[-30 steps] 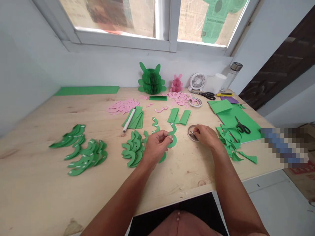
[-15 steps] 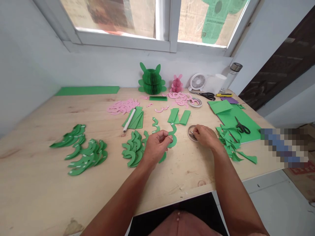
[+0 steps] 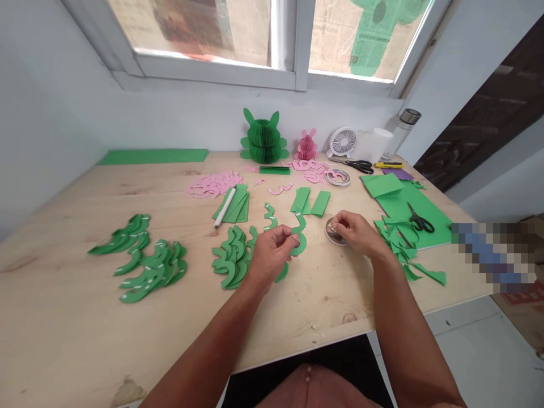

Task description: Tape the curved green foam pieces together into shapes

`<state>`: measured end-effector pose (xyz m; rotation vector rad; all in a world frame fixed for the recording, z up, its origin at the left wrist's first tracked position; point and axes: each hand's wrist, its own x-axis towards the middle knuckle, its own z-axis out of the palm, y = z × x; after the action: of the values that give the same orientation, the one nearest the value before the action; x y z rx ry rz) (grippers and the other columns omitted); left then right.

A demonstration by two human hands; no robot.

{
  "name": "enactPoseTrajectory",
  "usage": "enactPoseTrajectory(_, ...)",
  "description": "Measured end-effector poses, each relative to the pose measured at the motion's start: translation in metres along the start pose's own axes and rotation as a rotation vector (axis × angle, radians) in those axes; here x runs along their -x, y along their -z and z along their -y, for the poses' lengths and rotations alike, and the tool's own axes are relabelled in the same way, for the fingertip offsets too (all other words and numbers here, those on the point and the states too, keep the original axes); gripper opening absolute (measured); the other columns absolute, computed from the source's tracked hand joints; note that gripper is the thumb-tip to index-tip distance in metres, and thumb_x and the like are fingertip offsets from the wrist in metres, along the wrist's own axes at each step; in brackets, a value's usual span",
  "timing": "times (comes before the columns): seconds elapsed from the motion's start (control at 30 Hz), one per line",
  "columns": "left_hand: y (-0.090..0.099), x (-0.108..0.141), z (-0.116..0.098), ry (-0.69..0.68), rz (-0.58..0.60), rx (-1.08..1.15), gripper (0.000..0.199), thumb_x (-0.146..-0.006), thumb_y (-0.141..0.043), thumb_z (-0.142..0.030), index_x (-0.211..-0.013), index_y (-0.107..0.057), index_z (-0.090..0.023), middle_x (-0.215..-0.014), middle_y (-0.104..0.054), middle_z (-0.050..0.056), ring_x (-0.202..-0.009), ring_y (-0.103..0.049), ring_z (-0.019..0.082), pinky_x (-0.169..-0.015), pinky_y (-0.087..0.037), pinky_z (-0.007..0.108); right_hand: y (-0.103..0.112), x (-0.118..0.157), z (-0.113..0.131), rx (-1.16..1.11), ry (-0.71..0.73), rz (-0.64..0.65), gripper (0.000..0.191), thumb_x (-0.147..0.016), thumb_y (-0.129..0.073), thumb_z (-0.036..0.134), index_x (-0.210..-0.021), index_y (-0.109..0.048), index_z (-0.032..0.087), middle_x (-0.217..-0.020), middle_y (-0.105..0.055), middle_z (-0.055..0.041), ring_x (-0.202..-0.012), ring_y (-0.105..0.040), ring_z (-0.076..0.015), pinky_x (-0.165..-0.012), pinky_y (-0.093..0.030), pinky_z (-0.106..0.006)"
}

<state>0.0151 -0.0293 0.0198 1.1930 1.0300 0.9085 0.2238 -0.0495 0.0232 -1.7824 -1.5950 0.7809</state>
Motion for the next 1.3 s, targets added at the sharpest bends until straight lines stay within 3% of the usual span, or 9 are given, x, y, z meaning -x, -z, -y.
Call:
enactPoseTrajectory(0.13,-0.001,0.001,-0.001,0.015,0.005,0.056,0.015,-0.064,-0.062,-0.028,-0.061,-0.054,-0.016,-0.057,-0.055,-0.002,-0.052,-0.052,0.009,-0.044,-0.042,0.019,-0.001,0.007,0.011,-0.441,0.047,0.151,0.018,-0.079,-0.054,0.035,-0.078,-0.051,0.017,-0.061,-0.043,0.0043,-0.053,-0.035,-0.0085,-0.051,-0.028,-0.023)
enactPoseTrajectory(0.27,-0.001,0.001,-0.002,0.017,0.027,0.048,0.017,-0.063,-0.063,-0.031,-0.062,-0.057,-0.015,-0.059,-0.057,-0.001,-0.052,-0.052,0.01,-0.046,-0.045,0.02,-0.006,0.011,0.024,-0.549,0.08,0.26,0.019,-0.077,-0.059,0.035,-0.079,-0.054,0.017,-0.065,-0.043,0.0033,-0.057,-0.036,-0.0084,-0.053,-0.028,-0.023)
enactPoseTrajectory(0.47,0.0,-0.001,0.0,0.012,0.047,0.017,0.018,-0.065,-0.062,-0.032,-0.064,-0.059,-0.014,-0.061,-0.059,0.001,-0.054,-0.052,0.011,-0.048,-0.047,0.021,-0.021,0.011,0.031,-0.524,0.1,0.366,0.018,-0.079,-0.058,0.035,-0.078,-0.054,0.017,-0.066,-0.043,0.0032,-0.059,-0.034,-0.009,-0.054,-0.027,-0.023)
enactPoseTrajectory(1.3,0.001,-0.003,0.006,-0.005,0.092,0.088,0.014,-0.069,-0.059,-0.029,-0.067,-0.055,-0.016,-0.056,-0.057,-0.002,-0.047,-0.056,0.009,-0.046,-0.044,0.02,-0.029,0.01,0.029,-0.405,0.077,0.422,0.018,-0.08,-0.054,0.036,-0.078,-0.054,0.017,-0.067,-0.043,0.0015,-0.061,-0.036,-0.0107,-0.055,-0.031,-0.024)
